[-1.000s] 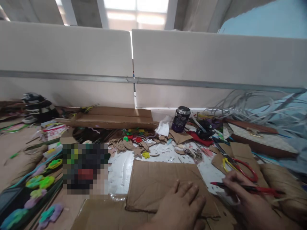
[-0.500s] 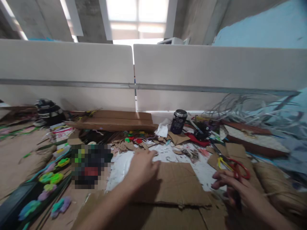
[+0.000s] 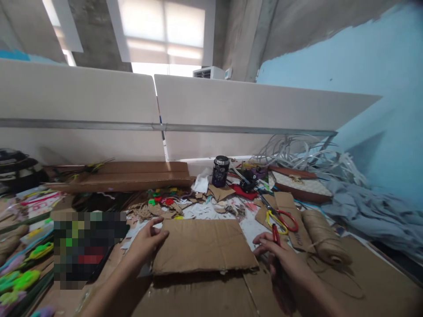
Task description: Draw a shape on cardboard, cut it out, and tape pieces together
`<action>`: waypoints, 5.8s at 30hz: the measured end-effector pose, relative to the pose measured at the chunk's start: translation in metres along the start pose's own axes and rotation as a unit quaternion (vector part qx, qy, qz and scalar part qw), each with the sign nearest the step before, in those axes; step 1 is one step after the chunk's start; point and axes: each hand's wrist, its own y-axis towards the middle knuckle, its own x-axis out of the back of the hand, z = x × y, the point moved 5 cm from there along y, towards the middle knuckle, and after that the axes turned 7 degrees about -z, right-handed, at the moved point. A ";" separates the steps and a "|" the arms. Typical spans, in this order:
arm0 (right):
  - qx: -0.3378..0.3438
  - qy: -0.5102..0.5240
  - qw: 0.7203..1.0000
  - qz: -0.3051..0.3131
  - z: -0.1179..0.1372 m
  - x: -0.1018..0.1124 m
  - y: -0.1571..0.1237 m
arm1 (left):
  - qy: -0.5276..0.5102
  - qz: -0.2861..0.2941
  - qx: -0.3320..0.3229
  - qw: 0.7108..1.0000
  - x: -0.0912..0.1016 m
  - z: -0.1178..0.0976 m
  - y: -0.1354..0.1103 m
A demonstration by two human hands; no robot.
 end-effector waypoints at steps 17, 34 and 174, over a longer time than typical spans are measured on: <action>-0.010 0.208 0.977 0.043 0.009 -0.003 -0.002 | -0.420 0.056 0.149 0.894 -0.009 0.016 -0.016; 0.095 0.081 0.990 -0.058 0.035 0.008 0.024 | -0.253 -0.029 0.046 0.966 0.005 0.020 -0.008; 0.145 0.007 0.986 0.087 0.051 -0.113 0.066 | 0.158 0.314 -0.333 0.875 -0.162 -0.090 -0.086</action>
